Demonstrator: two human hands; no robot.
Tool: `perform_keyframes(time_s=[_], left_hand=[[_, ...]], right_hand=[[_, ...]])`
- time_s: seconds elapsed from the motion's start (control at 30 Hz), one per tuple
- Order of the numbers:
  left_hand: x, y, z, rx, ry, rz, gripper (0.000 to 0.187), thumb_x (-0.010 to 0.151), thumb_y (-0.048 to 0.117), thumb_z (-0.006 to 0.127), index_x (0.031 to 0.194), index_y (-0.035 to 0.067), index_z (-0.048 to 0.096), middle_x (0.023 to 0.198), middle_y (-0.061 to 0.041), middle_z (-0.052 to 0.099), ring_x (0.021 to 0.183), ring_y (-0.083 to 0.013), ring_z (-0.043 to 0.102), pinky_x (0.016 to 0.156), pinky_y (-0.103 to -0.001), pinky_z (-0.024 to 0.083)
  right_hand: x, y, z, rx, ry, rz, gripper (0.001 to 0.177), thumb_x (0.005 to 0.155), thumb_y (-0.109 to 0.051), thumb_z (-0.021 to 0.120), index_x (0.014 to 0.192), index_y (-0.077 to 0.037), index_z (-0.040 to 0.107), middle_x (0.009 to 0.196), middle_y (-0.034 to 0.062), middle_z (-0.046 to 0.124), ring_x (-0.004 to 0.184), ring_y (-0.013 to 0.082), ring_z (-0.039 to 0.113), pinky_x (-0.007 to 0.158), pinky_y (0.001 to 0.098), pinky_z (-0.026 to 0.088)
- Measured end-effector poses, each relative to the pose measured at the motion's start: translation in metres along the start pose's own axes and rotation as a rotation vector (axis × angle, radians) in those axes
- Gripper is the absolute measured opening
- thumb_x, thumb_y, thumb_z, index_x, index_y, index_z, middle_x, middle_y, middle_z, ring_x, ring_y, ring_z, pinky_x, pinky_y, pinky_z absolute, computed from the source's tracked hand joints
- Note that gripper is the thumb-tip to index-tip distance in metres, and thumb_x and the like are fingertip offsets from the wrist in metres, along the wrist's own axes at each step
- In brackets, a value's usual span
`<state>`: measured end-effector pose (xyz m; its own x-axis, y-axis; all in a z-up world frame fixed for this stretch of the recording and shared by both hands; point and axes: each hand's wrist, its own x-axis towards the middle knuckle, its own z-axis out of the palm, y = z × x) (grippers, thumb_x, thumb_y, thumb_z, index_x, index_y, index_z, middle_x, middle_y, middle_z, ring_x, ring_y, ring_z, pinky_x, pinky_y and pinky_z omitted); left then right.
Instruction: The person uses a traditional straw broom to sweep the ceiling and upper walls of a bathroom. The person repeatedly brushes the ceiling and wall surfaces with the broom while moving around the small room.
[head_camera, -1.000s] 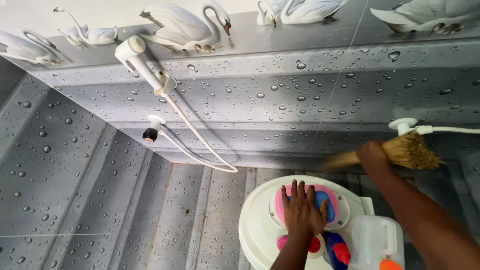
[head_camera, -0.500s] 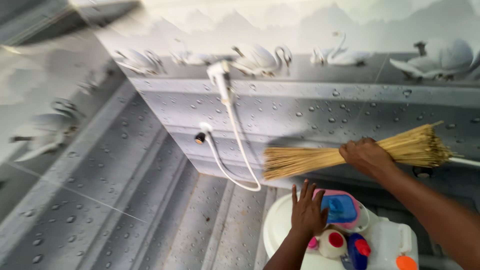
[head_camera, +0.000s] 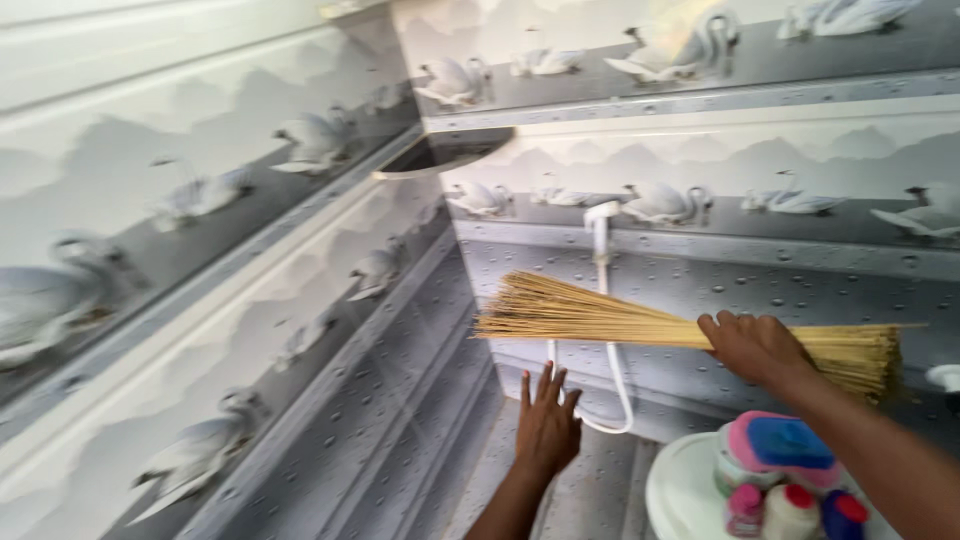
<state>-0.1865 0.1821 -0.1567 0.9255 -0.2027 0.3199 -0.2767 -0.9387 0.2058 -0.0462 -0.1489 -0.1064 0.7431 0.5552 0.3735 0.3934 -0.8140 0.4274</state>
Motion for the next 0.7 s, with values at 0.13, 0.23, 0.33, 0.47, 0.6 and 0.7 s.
perform_keyframes(time_s=[0.13, 0.23, 0.33, 0.47, 0.6, 0.7], left_hand=[[-0.059, -0.053, -0.086, 0.081, 0.101, -0.069, 0.047, 0.089, 0.019, 0.068, 0.134, 0.009, 0.061, 0.159, -0.02, 0.037, 0.156, -0.0342, 0.014, 0.124, -0.062, 0.0], [-0.098, -0.086, -0.143, 0.157, 0.129, -0.132, 0.047, 0.089, 0.018, 0.067, 0.134, 0.007, 0.06, 0.16, -0.019, 0.034, 0.156, -0.035, 0.012, 0.123, -0.062, 0.0], [-0.133, -0.113, -0.195, 0.225, 0.14, -0.188, 0.046, 0.089, 0.018, 0.066, 0.134, 0.008, 0.06, 0.16, -0.019, 0.033, 0.156, -0.0343, 0.013, 0.123, -0.062, 0.001], [-0.167, -0.133, -0.258, 0.298, 0.217, -0.253, 0.045, 0.088, 0.017, 0.066, 0.132, 0.009, 0.061, 0.16, -0.017, 0.034, 0.155, -0.0335, 0.013, 0.124, -0.063, 0.002], [-0.19, -0.143, -0.318, 0.397, 0.315, -0.256, 0.051, 0.087, 0.018, 0.067, 0.136, 0.009, 0.058, 0.158, -0.018, 0.036, 0.155, -0.0342, 0.015, 0.123, -0.062, 0.004], [-0.202, -0.146, -0.359, 0.496, 0.398, -0.248, 0.054, 0.087, 0.019, 0.067, 0.138, 0.008, 0.056, 0.157, -0.019, 0.037, 0.154, -0.0343, 0.016, 0.123, -0.063, 0.005]], right_hand=[[0.027, -0.055, -0.054, 0.075, 0.025, 0.077, 0.046, 0.089, -0.056, 0.061, 0.116, -0.018, 0.056, 0.088, 0.004, 0.069, 0.076, 0.0257, 0.075, 0.059, 0.0421, 0.061], [0.052, -0.101, -0.092, 0.173, 0.024, 0.118, 0.047, 0.093, -0.058, 0.058, 0.119, -0.019, 0.056, 0.092, 0.0031, 0.071, 0.08, 0.0259, 0.077, 0.061, 0.0436, 0.062], [0.081, -0.131, -0.131, 0.286, 0.106, 0.075, 0.054, 0.089, -0.057, 0.058, 0.131, -0.023, 0.055, 0.095, 0.0038, 0.072, 0.08, 0.0268, 0.077, 0.061, 0.0434, 0.063], [0.129, -0.166, -0.186, 0.538, 0.069, 0.318, 0.058, 0.091, -0.061, 0.061, 0.137, -0.025, 0.056, 0.098, 0.0053, 0.075, 0.085, 0.0297, 0.077, 0.068, 0.0463, 0.063], [0.203, -0.186, -0.226, 0.949, 0.132, 0.512, 0.063, 0.089, -0.064, 0.068, 0.131, -0.017, 0.063, 0.092, 0.013, 0.076, 0.087, 0.0351, 0.075, 0.075, 0.0521, 0.059], [0.268, -0.197, -0.252, 1.274, 0.166, 0.527, 0.061, 0.089, -0.059, 0.073, 0.12, -0.007, 0.069, 0.093, 0.0138, 0.075, 0.087, 0.0324, 0.074, 0.079, 0.0492, 0.058]])
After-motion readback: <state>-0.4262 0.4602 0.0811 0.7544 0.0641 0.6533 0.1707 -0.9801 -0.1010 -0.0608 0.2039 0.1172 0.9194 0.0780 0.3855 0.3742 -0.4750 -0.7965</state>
